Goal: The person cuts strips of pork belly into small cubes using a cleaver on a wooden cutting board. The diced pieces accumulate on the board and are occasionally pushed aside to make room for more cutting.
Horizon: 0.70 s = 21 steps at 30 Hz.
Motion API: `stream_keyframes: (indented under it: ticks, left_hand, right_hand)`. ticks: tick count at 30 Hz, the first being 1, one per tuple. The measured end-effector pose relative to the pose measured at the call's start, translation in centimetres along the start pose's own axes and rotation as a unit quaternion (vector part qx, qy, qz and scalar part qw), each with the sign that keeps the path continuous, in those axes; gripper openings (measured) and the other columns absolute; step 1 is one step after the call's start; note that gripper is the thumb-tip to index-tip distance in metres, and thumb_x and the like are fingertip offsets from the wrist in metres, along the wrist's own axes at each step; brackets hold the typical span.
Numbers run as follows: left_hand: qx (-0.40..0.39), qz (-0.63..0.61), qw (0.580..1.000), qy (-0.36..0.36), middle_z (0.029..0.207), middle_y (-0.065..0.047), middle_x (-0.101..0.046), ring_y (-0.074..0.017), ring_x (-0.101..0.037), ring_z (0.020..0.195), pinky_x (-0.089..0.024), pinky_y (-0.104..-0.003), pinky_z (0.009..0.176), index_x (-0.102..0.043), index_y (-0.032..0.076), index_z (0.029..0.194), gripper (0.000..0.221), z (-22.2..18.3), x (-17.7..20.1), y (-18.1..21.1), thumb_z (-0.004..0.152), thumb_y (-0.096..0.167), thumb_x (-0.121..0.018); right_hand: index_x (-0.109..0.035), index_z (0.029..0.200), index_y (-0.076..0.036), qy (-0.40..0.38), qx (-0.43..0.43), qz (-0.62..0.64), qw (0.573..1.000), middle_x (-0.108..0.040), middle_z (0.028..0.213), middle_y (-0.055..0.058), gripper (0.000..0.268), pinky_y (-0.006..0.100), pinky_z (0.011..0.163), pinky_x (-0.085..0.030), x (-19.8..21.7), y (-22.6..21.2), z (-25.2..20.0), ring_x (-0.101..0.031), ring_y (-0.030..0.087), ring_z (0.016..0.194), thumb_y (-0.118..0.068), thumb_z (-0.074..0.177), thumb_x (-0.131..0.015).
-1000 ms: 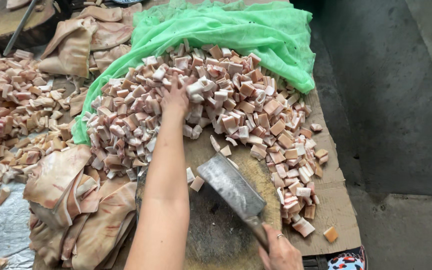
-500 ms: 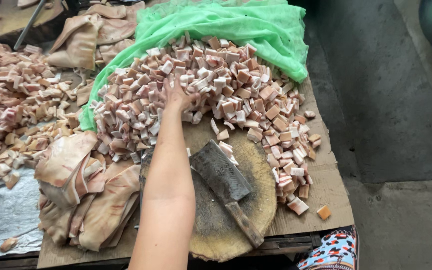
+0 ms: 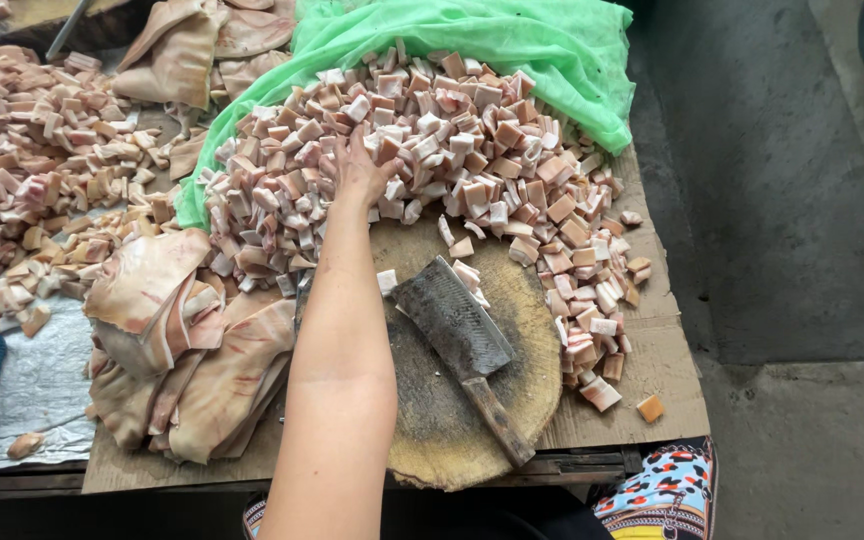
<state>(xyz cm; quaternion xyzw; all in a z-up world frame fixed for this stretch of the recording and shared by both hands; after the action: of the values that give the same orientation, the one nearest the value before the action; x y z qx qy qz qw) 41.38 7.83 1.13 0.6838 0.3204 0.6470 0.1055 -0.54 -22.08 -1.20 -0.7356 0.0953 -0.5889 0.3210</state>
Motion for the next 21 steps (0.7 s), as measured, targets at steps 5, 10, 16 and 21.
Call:
stream_keyframes:
  ticks: [5, 10, 16, 21]
  left_hand:
    - [-0.034, 0.026, 0.999, 0.018, 0.167, -0.022, -0.017, -0.0521, -0.015, 0.148, -0.023, -0.06, 0.119, -0.033, 0.019, 0.157, 0.096, -0.3, 0.6, -2.1, 0.08, 0.044, -0.086]
    - [-0.135, -0.007, 0.989, 0.056, 0.146, -0.024, -0.053, -0.0426, -0.049, 0.137, -0.039, -0.05, 0.115, -0.049, 0.009, 0.146, 0.068, -4.1, 4.3, -9.9, 0.091, 0.037, -0.077]
    - [-0.099, -0.025, 0.981, 0.165, 0.121, -0.023, -0.066, -0.0429, -0.063, 0.115, -0.05, -0.049, 0.101, -0.061, 0.006, 0.134, 0.034, -20.2, 5.6, -23.4, 0.101, 0.016, -0.059]
    - [0.038, 0.115, 0.98, 0.159, 0.14, -0.021, -0.051, -0.0486, -0.047, 0.128, -0.04, -0.064, 0.104, -0.047, 0.012, 0.147, 0.062, -29.4, 2.4, -29.2, 0.09, 0.022, -0.068]
  right_hand:
    - [-0.059, 0.125, -0.008, -0.014, 0.019, 0.031, 0.999, -0.068, 0.111, 0.017, 0.044, 0.041, 0.092, -0.054, 0.2, -0.8, 0.6, -0.065, 0.03, 0.105, -0.025, 0.087, -0.073]
    - [-0.06, 0.123, -0.008, -0.049, 0.019, 0.154, 0.987, -0.068, 0.111, 0.016, 0.039, 0.041, 0.093, -0.053, -0.1, -3.7, 1.2, -0.064, 0.03, 0.106, -0.025, 0.089, -0.071]
    - [-0.051, 0.136, -0.003, 0.097, 0.004, -0.069, 0.993, -0.062, 0.112, 0.026, 0.065, 0.049, 0.085, -0.05, 2.2, -0.7, 2.3, -0.058, 0.042, 0.106, -0.029, 0.082, -0.075]
    - [-0.044, 0.137, 0.006, 0.044, -0.009, -0.022, 0.999, -0.064, 0.107, 0.028, 0.066, 0.049, 0.088, -0.052, 1.2, -0.3, 4.7, -0.064, 0.044, 0.098, -0.022, 0.084, -0.071]
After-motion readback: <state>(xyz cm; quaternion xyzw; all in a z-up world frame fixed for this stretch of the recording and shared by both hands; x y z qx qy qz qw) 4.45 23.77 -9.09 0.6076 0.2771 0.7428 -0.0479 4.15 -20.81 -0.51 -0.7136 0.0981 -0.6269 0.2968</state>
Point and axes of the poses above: each hand's wrist, its own z-axis towards the middle knuckle, its own x-axis out of the back of the hand, y = z × x, the point moved 1 cm from there along z, towards the middle knuckle
